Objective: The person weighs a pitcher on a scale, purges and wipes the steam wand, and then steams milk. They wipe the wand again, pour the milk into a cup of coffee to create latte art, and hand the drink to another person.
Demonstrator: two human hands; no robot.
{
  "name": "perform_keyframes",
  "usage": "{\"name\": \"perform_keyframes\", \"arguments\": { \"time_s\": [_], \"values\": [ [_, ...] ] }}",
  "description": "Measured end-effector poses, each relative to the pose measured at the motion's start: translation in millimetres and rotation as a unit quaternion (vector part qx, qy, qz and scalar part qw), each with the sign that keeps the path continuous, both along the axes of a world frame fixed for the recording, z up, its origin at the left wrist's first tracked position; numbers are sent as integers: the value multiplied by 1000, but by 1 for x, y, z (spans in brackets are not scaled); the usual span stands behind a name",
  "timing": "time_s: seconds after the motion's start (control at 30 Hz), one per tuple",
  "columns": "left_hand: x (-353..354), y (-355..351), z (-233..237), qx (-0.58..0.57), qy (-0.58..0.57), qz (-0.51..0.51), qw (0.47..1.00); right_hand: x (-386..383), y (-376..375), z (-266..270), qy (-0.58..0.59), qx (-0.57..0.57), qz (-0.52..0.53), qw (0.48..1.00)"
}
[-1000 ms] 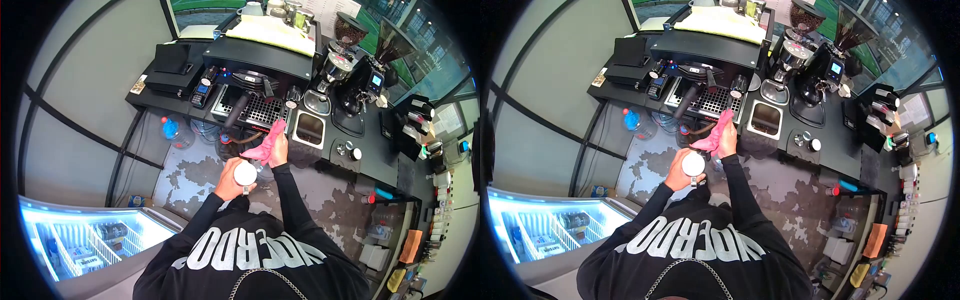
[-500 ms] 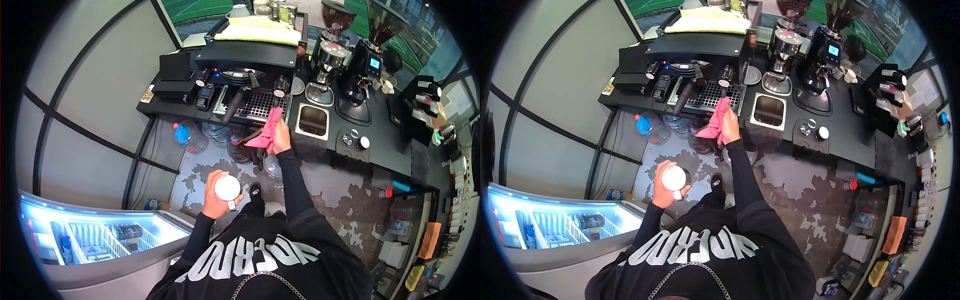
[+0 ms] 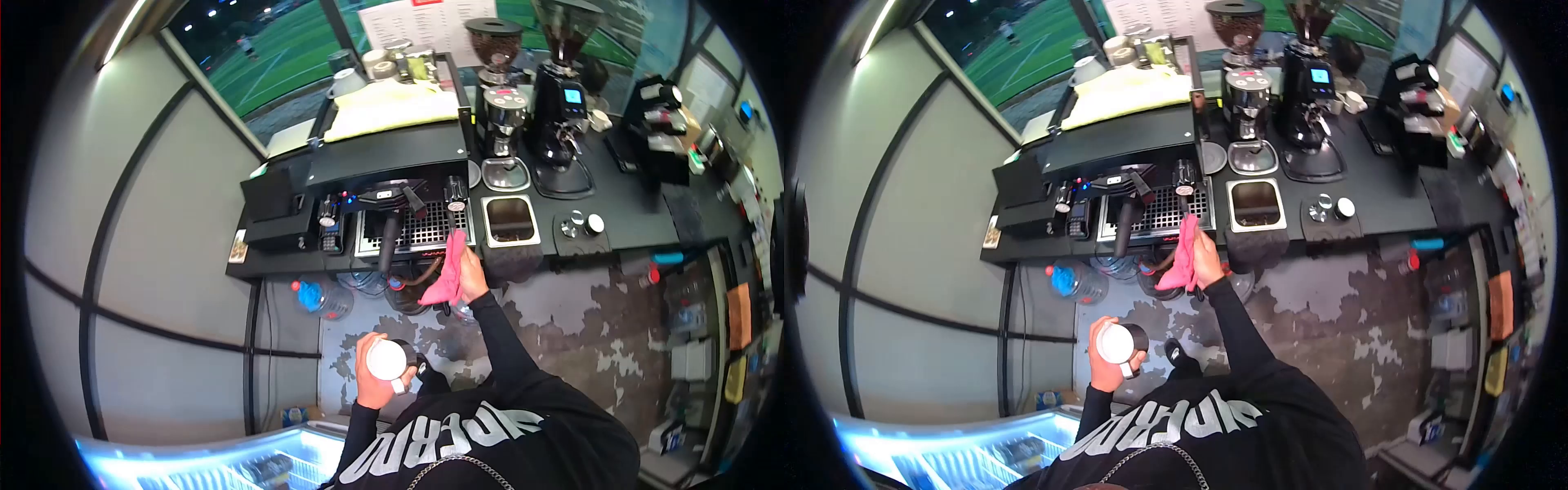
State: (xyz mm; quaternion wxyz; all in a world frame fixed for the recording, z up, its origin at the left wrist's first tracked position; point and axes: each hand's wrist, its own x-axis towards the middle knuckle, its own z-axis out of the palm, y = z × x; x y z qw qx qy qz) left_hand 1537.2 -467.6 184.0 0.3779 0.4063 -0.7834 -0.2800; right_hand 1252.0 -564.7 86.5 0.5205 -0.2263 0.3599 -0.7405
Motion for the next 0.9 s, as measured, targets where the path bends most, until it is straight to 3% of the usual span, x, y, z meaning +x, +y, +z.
{"name": "perform_keyframes", "arguments": {
  "time_s": [0.1, 0.23, 0.3, 0.33, 0.43, 0.53, 0.57, 0.63, 0.7, 0.8, 0.87, 0.9],
  "values": [
    [12, -42, 8, -1, -3, -52, 999, 16, 17, -1, -57, 46, -38, 997],
    [20, -87, 23, -30, 10, -120, 992, 30, 34, -21, -66, 15, -86, 994],
    [23, -105, 26, -31, 40, -135, 990, 39, 63, -65, 23, 71, -55, 996],
    [23, -113, 31, -47, 21, -140, 989, 45, 84, -76, -99, 104, -22, 989],
    [21, -133, 29, -72, 47, -157, 984, 33, 138, -94, -230, 146, -63, 960],
    [18, -146, 25, -79, 48, -160, 983, -14, 141, -30, -259, 95, -81, 958],
    [16, -150, 26, -101, 26, -156, 982, -39, 131, -24, -259, 72, -67, 961],
    [10, -151, 25, -99, 32, -166, 981, -84, 97, 34, -257, -104, 92, 956],
    [2, -145, 28, -79, 29, -131, 988, -143, 43, 30, -221, -57, 14, 973],
    [-7, -131, 27, -88, 20, -83, 992, -220, -63, 16, -208, -117, 101, 966],
    [-16, -119, 31, -68, -6, -24, 997, -244, -133, 7, -181, -65, 98, 976],
    [-20, -112, 33, -60, -12, -8, 998, -254, -180, -26, -108, -16, 39, 993]
  ]
}}
